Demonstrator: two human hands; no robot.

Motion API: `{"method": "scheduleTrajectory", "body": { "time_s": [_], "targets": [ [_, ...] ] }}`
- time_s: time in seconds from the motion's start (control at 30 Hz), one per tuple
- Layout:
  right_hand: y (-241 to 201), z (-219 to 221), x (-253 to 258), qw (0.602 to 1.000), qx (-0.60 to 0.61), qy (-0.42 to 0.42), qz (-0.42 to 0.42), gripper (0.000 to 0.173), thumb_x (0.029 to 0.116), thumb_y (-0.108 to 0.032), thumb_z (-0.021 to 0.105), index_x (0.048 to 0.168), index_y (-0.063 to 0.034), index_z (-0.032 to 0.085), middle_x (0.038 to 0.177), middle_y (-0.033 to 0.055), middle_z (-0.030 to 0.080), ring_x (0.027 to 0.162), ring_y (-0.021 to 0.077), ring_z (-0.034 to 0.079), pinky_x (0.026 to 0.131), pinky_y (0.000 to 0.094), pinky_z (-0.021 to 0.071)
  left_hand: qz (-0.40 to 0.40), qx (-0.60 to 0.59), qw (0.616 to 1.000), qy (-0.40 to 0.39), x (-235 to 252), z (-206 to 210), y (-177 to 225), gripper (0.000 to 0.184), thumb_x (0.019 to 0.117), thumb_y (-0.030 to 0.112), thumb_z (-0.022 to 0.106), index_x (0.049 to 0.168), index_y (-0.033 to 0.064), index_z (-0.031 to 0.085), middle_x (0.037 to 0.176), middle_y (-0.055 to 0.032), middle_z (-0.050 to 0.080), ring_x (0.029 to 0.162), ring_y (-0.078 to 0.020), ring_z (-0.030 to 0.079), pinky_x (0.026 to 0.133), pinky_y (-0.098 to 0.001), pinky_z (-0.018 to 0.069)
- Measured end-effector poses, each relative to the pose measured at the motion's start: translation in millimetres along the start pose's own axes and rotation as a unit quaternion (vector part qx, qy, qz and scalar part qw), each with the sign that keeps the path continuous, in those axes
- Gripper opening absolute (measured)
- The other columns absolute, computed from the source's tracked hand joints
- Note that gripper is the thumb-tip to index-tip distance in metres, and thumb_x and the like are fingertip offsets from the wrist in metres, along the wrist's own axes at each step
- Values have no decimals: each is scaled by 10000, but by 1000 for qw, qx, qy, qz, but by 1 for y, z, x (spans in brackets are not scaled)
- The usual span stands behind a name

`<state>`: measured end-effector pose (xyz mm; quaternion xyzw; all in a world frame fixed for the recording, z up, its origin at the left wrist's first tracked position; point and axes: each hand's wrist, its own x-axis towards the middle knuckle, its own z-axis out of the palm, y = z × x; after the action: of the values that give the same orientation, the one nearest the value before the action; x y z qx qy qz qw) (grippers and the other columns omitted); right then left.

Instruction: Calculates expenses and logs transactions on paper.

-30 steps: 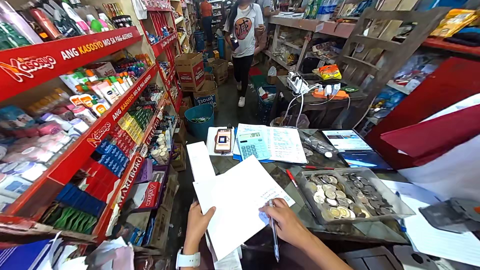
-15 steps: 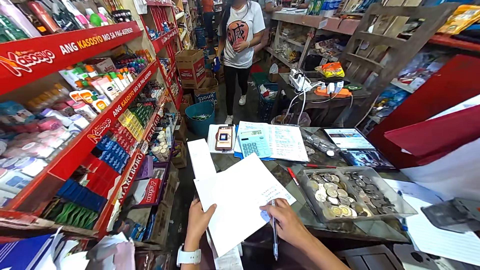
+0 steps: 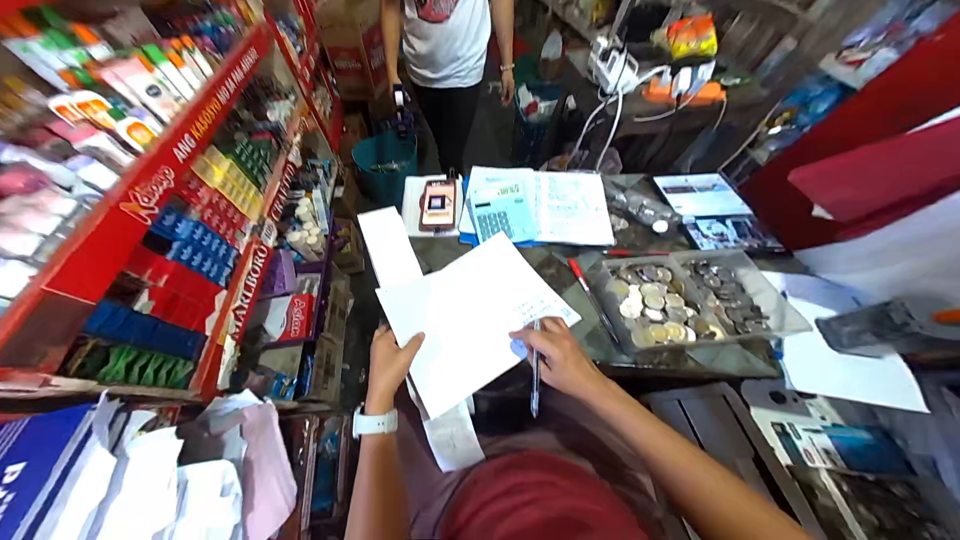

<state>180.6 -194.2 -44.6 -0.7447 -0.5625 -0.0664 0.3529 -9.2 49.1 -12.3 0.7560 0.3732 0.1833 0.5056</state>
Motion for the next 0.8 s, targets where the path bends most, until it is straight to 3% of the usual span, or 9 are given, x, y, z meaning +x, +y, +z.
{"method": "scheduleTrajectory", "body": {
  "time_s": [0.13, 0.27, 0.4, 0.5, 0.63, 0.8],
  "targets": [
    [-2, -3, 8, 1000, 5, -13, 5, 277, 872, -47, 540, 1048, -62, 753, 875, 84, 733, 896, 317, 678, 970, 520, 483, 5, -5, 1000, -1, 2, -1, 0, 296, 878, 184, 763, 1071, -39, 733, 1216, -231, 655, 1196, -295, 599, 1034, -435, 487],
    [-5, -3, 9, 999, 7, -36, 23, 334, 880, -36, 544, 1153, -55, 735, 982, 98, 741, 1037, 354, 669, 1017, 555, 459, -1, -11, 1000, 1, 2, -1, 1, 266, 880, 174, 764, 1049, -30, 738, 1201, -217, 660, 1173, -272, 610, 1017, -413, 498],
    [-3, -10, -8, 991, -32, 99, 80, 195, 930, -107, 563, 1029, 15, 678, 1039, 178, 738, 962, 344, 699, 919, 510, 525, -3, -6, 1000, 4, 1, -1, 1, 272, 880, 179, 764, 1049, -33, 736, 1214, -228, 647, 1174, -270, 606, 1010, -410, 499],
    [6, -17, -28, 973, -80, 163, 144, 148, 951, -115, 578, 970, 30, 602, 1163, 249, 706, 1032, 386, 691, 918, 491, 530, 5, -5, 1000, 8, 1, -1, 1, 258, 873, 168, 767, 1033, -34, 741, 1199, -227, 654, 1169, -269, 604, 1003, -408, 496],
    [6, -24, -39, 969, -108, 116, 190, 303, 956, -183, 589, 1109, 70, 652, 1223, 257, 688, 1211, 477, 614, 1044, 577, 460, -3, -7, 1000, 8, 0, -1, 1, 243, 873, 152, 769, 1022, -38, 735, 1202, -230, 639, 1145, -257, 608, 979, -388, 506],
    [8, -20, -42, 971, -117, 125, 168, 281, 969, -245, 597, 1046, 21, 646, 1212, 225, 700, 1171, 451, 623, 1015, 559, 455, -6, -4, 1000, 8, 0, -2, 1, 258, 876, 160, 770, 1037, -38, 734, 1230, -229, 634, 1158, -255, 608, 988, -386, 509]
  ]
}}
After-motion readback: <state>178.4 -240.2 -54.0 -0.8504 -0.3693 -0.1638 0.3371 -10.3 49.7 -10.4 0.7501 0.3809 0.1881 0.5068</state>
